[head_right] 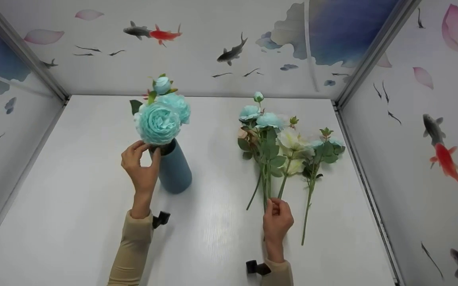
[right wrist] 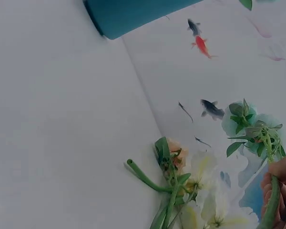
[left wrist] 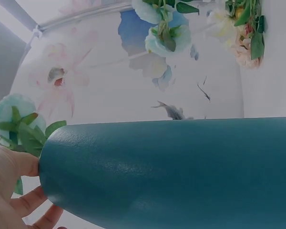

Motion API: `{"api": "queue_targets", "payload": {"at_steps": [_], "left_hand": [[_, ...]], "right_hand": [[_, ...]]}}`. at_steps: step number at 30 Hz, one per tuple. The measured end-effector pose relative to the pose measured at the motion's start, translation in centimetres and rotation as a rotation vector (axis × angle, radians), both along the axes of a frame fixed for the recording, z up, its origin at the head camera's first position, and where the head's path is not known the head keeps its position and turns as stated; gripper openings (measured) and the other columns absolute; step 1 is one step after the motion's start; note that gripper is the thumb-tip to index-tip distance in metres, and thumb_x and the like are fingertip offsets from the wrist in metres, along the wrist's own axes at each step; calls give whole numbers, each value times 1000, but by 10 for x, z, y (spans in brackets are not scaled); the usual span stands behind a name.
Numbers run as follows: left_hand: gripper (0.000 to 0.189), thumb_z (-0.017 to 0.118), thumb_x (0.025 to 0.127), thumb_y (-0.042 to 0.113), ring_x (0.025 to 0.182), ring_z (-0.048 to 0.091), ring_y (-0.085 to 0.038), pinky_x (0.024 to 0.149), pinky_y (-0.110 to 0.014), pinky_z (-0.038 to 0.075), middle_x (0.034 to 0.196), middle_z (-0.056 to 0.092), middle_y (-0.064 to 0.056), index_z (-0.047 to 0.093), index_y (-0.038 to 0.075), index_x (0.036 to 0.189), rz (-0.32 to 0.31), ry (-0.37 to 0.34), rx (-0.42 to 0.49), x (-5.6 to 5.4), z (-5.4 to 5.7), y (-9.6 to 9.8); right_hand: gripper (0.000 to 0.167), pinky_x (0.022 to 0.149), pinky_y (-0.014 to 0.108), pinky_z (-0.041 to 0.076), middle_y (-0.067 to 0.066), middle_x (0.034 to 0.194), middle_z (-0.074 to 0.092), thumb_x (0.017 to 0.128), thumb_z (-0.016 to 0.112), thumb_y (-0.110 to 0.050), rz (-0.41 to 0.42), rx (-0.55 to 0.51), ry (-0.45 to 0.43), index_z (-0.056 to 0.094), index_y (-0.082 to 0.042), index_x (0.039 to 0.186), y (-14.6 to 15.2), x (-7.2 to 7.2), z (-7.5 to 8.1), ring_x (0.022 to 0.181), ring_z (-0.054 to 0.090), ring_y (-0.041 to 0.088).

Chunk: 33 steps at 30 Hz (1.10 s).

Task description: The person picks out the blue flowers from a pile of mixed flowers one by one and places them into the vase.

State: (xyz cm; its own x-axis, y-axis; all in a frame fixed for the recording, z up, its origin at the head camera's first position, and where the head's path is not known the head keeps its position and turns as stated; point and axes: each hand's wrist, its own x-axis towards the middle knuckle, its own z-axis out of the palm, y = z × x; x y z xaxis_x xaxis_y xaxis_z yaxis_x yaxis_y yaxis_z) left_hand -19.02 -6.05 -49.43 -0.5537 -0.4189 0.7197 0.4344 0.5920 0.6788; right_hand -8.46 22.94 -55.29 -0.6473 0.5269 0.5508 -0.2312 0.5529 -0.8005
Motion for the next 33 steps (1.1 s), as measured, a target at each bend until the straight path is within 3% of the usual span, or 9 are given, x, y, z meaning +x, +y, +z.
{"api": "queue_targets", "payload": {"at_steps": [4,10,15,19,22,33], "left_hand": [[9,72,79,12,98,49,-27,90,-50,27,100,64,-9,71,5,85,-15,23,2,0,-1,1],[6,71,79,8,96,50,-28,90,-50,27,96,64,-10,70,3,83,-33,56,9,1,-2,2],[7,71,77,1,91,52,-28,87,-46,31,92,65,-11,70,1,84,-60,142,31,4,-2,5],[15,70,72,-9,84,55,-28,80,-40,38,88,66,-13,70,-1,85,-133,250,46,10,0,13],[18,69,70,-12,80,56,-29,76,-36,43,86,65,-15,68,-3,85,-191,287,38,15,1,21],[18,69,72,-11,79,60,-24,71,-32,48,86,64,-13,68,0,86,-308,211,-4,20,-3,39]], "right_hand": [[8,51,9,31,18,59,52,72,64,21,33,-11,37,61,15,76,-6,1,6,55,42,2],[5,51,10,34,21,61,55,75,65,18,63,-18,23,63,16,79,-11,3,11,54,45,3],[5,51,10,34,22,61,54,76,64,18,73,-32,27,62,17,80,-16,3,12,54,44,4],[5,50,10,33,21,60,52,76,63,18,79,-46,27,62,16,80,-18,3,11,53,43,4],[5,49,10,33,21,59,52,76,63,19,83,-46,28,62,15,80,-19,2,11,53,43,4],[5,50,10,33,20,60,53,77,62,19,69,-35,32,62,15,80,-27,0,16,54,44,4]]}}
